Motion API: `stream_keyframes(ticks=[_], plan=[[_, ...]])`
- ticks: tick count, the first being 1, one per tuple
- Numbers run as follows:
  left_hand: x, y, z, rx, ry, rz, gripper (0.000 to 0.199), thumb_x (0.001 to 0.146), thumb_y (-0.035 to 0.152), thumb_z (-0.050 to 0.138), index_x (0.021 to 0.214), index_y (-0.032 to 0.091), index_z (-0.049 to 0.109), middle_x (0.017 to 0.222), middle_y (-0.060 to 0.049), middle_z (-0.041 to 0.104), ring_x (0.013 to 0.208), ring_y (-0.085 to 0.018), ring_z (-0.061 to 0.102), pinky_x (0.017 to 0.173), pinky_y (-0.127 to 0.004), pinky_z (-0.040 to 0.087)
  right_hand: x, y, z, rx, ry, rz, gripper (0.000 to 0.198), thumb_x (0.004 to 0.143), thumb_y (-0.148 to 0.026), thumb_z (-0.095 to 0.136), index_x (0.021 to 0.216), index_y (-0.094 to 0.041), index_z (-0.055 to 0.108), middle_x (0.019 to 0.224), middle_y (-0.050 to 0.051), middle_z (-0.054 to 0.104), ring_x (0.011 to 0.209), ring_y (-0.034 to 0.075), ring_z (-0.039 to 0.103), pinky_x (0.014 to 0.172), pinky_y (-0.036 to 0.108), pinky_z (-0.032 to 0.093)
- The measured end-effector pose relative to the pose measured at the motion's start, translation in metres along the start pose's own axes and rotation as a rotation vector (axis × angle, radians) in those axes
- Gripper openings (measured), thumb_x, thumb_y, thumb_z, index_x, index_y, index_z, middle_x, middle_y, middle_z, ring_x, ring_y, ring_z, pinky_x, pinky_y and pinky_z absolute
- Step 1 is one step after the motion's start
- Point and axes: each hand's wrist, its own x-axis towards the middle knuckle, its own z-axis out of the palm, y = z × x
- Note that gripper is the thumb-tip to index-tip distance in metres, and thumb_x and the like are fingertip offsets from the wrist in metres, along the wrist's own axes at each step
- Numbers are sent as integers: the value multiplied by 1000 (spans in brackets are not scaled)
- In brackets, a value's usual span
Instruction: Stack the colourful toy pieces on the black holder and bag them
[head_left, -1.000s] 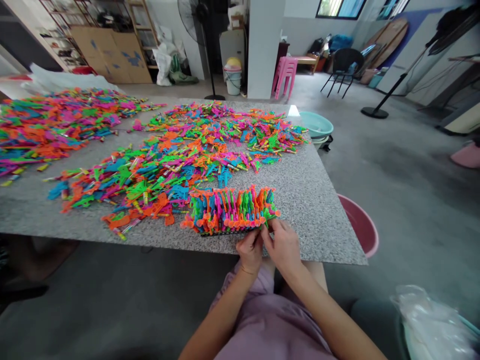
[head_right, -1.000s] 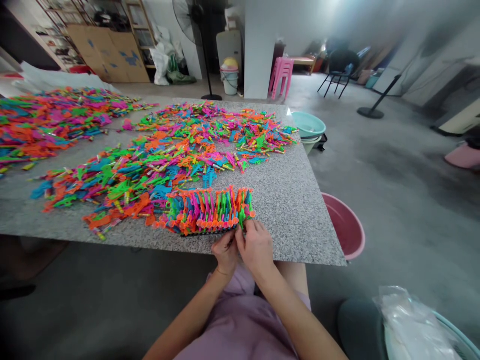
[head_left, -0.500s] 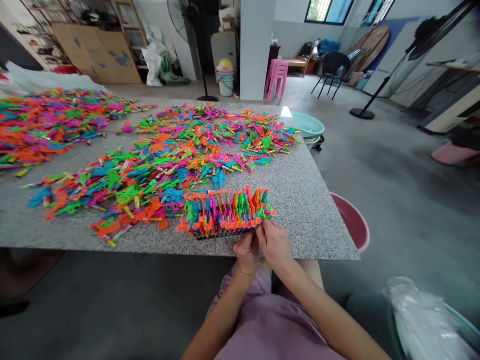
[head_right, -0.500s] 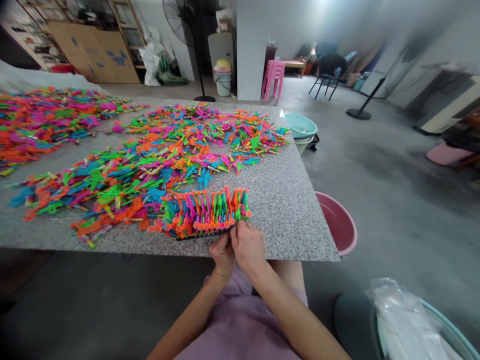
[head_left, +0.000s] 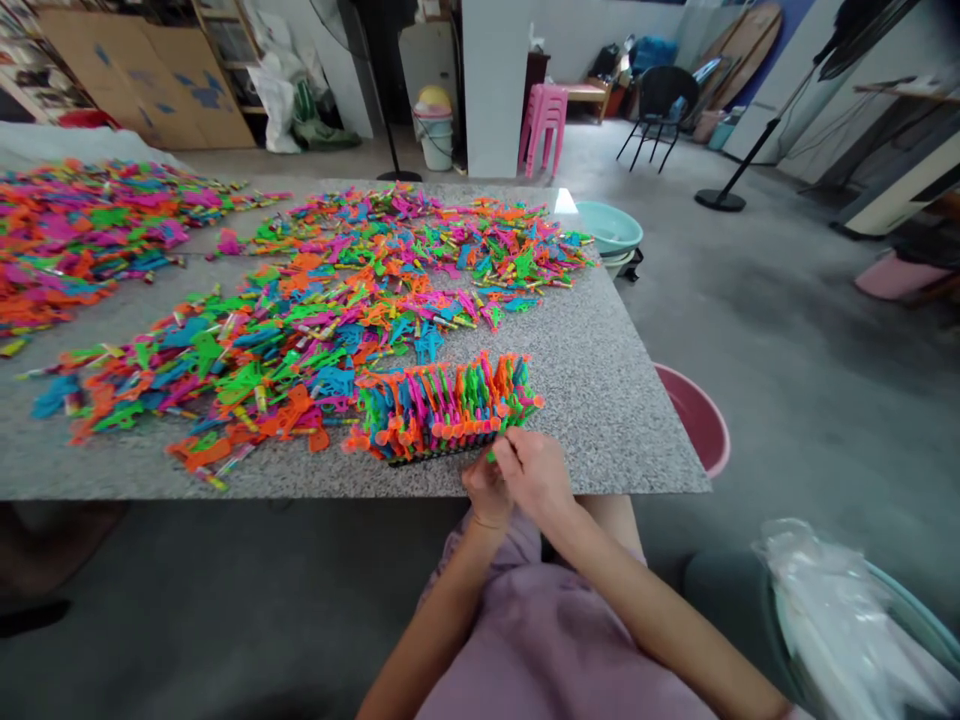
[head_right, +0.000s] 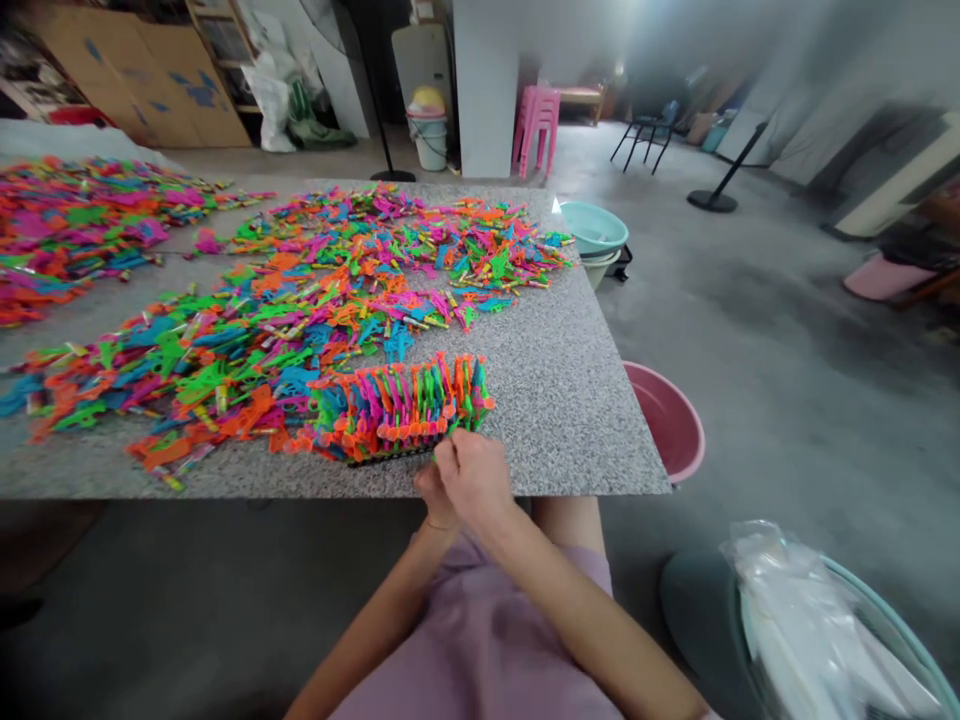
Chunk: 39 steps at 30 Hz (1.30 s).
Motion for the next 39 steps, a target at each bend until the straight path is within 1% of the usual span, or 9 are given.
stream_keyframes(ticks=[5, 11, 15, 17, 19, 21, 23, 30, 39], plan=[[10, 19, -17, 19, -49, 149, 24, 95, 34, 56, 108, 15, 62, 101, -5, 67, 83, -14, 65, 74, -33, 57, -13, 17, -12, -42, -84, -33, 37, 95, -29, 44, 61, -20, 55, 53, -1, 51, 49, 12, 45, 53, 27, 27], [22, 52, -65, 128, -59, 309, 13, 90, 20, 62, 101, 19, 70, 77, 0, 71, 61, -9, 64, 65, -22, 54, -24, 42, -23, 44, 8, -68, 24, 93, -23, 48, 92, -19, 71, 80, 5, 63, 73, 17, 60, 67, 27, 43], [54, 89, -92, 231, -43, 438, 29, 82, 17, 72, 110, 24, 70, 80, -1, 72, 74, -14, 65, 80, -29, 52, -29, 47, -23, 204, 113, 22, 18, 91, -24, 51, 92, -19, 68, 76, 3, 64, 66, 15, 60, 59, 25, 45], [79, 108, -93, 320, -103, 489, 37, 81, 21, 74, 116, 27, 68, 104, -4, 73, 104, -23, 64, 99, -41, 44, -29, 45, -21, 252, 208, 45, 13, 90, -25, 53, 87, -19, 64, 78, 4, 64, 66, 14, 60, 57, 24, 47], [102, 120, -88, 478, -298, 539, 34, 86, 25, 68, 120, 26, 65, 126, -6, 66, 125, -29, 52, 110, -50, 33, -27, 43, -16, 280, 272, 53, 9, 88, -25, 55, 85, -19, 60, 76, 2, 64, 63, 13, 60, 58, 24, 48], [118, 124, -81, 534, -483, 546, 27, 90, 23, 62, 117, 23, 64, 126, -6, 65, 124, -27, 53, 110, -48, 35, -23, 40, -10, 275, 286, 46, 6, 87, -24, 55, 85, -20, 58, 73, 1, 64, 61, 13, 60, 60, 24, 48], [126, 121, -74, 531, -561, 522, 24, 91, 20, 57, 115, 20, 62, 115, -7, 68, 111, -23, 60, 101, -41, 45, -18, 40, -4, 228, 282, 22, 7, 88, -23, 55, 83, -20, 59, 71, 1, 66, 60, 12, 60, 59, 23, 47], [124, 106, -71, 501, -593, 503, 30, 95, 17, 48, 122, 23, 59, 114, -6, 61, 106, -19, 60, 93, -34, 50, -11, 35, 5, 170, 244, -67, 14, 90, -22, 54, 84, -20, 67, 73, 1, 63, 60, 12, 56, 57, 22, 42], [124, 104, -72, 493, -610, 501, 37, 95, 16, 45, 129, 27, 59, 114, -8, 55, 103, -22, 58, 87, -37, 53, 9, 32, 27, 195, 285, -23, 10, 89, -16, 55, 89, -20, 65, 79, 2, 69, 70, 15, 64, 66, 24, 46]])
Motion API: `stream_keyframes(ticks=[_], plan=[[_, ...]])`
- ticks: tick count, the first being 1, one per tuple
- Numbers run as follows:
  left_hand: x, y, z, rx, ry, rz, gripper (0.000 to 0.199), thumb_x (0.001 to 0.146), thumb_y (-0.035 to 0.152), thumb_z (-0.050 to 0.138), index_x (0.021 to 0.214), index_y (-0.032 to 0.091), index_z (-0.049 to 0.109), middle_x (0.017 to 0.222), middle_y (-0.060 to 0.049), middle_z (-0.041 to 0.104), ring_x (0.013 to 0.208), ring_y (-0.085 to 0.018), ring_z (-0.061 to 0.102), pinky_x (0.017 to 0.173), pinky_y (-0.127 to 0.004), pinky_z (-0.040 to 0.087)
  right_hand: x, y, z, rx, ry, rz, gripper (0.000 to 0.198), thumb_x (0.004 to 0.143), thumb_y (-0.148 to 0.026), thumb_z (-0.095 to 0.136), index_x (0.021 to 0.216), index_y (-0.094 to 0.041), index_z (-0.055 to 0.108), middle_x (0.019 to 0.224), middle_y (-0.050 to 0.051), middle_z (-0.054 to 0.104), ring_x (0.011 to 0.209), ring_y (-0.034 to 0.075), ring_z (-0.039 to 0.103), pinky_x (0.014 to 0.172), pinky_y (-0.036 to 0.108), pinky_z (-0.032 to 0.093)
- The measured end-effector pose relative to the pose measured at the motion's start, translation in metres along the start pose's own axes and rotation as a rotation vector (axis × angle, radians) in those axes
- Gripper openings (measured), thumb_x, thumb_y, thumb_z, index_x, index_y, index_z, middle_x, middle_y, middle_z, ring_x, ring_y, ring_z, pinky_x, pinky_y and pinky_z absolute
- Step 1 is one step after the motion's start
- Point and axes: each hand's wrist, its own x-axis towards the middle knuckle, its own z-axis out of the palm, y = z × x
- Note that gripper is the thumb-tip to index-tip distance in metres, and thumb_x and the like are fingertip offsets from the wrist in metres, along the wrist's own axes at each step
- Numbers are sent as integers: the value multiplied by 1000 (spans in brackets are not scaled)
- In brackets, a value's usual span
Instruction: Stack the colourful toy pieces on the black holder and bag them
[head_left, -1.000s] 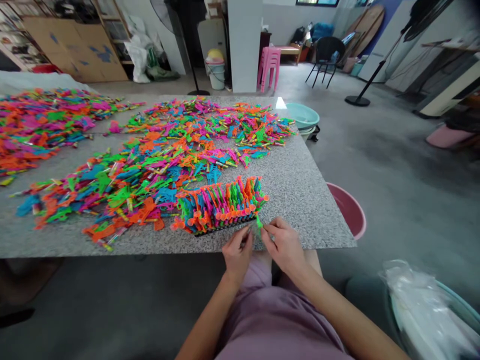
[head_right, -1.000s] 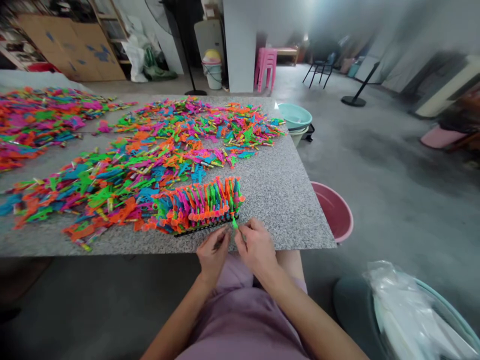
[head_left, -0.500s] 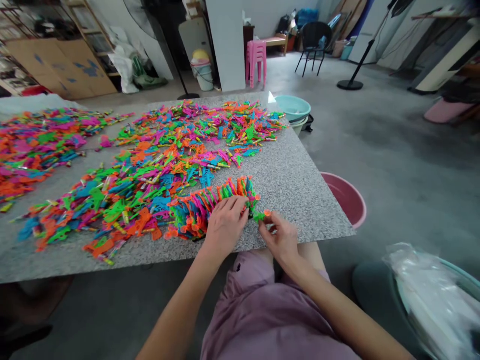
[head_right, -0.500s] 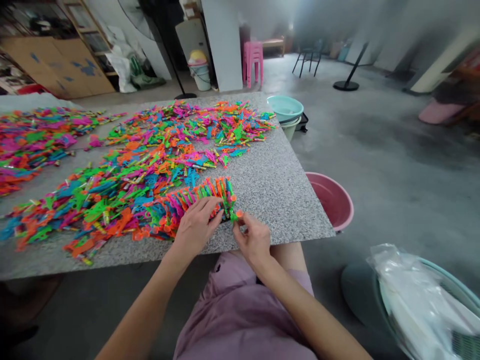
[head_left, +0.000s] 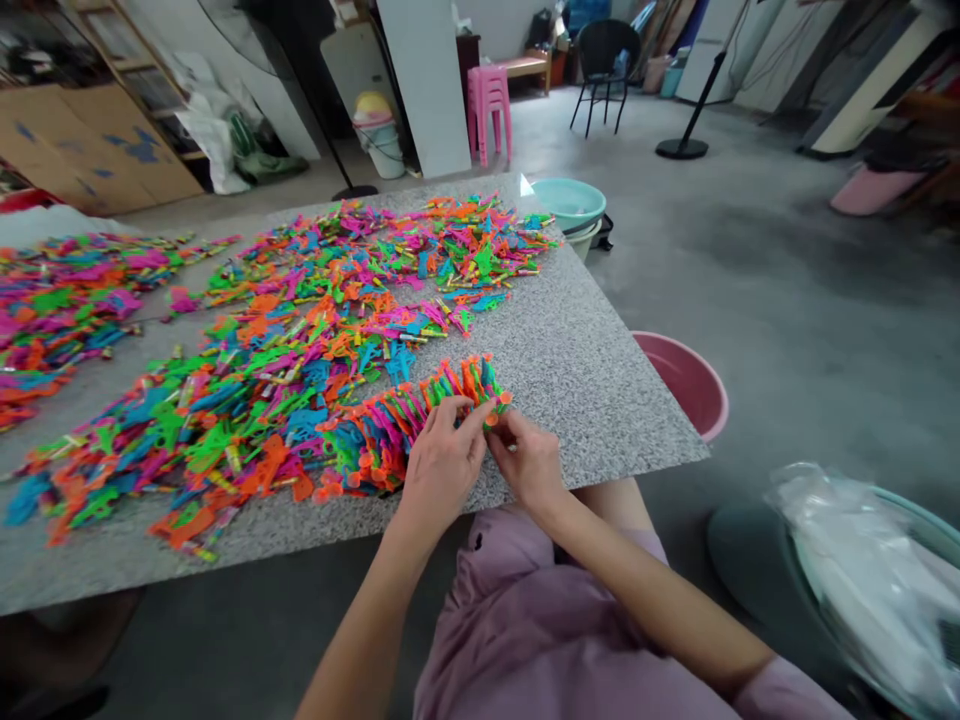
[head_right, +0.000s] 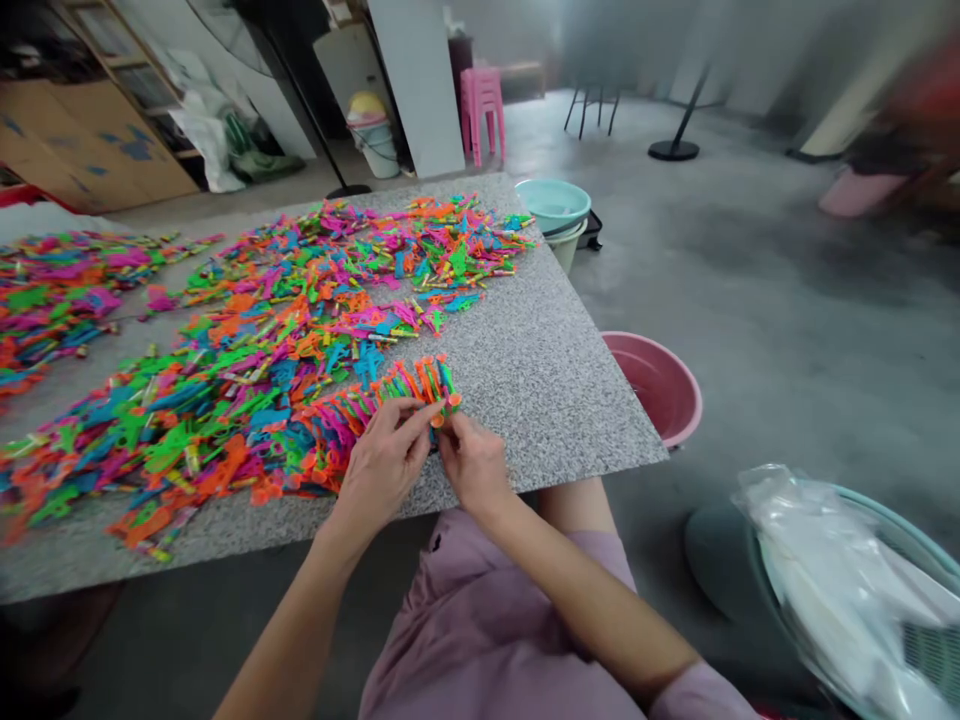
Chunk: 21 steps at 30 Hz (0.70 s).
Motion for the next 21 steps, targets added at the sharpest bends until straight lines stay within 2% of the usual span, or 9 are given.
stream_keyframes(ticks=[4, 11, 16, 21], plan=[[1, 2, -2, -26, 1, -1, 40, 92, 15, 49, 131, 23, 56, 113, -7, 57, 107, -21, 57, 93, -37, 51, 0, 3, 5, -25, 0, -68, 16, 91, -15, 52, 88, -20, 66, 81, 4, 69, 75, 17, 65, 69, 25, 47], [0, 1, -1, -61, 38, -25, 44, 90, 17, 54, 134, 20, 53, 113, -7, 62, 106, -22, 59, 94, -39, 52, 14, -9, 2, -118, -43, 17, 19, 86, -10, 51, 79, -19, 66, 73, 3, 66, 67, 16, 62, 63, 24, 44], [1, -3, 2, -95, 83, -31, 39, 93, 18, 54, 130, 26, 58, 109, -4, 64, 100, -17, 62, 90, -32, 52, 14, -10, 5, -207, -127, -39, 22, 85, -8, 47, 90, -16, 67, 81, 7, 67, 68, 17, 61, 61, 25, 44], [5, -2, 3, -100, 121, -47, 35, 91, 17, 58, 125, 25, 63, 103, -3, 65, 94, -14, 64, 86, -27, 53, 10, -6, 0, -38, -94, -49, 21, 92, -14, 47, 97, -19, 67, 86, 6, 68, 77, 17, 63, 71, 27, 49]])
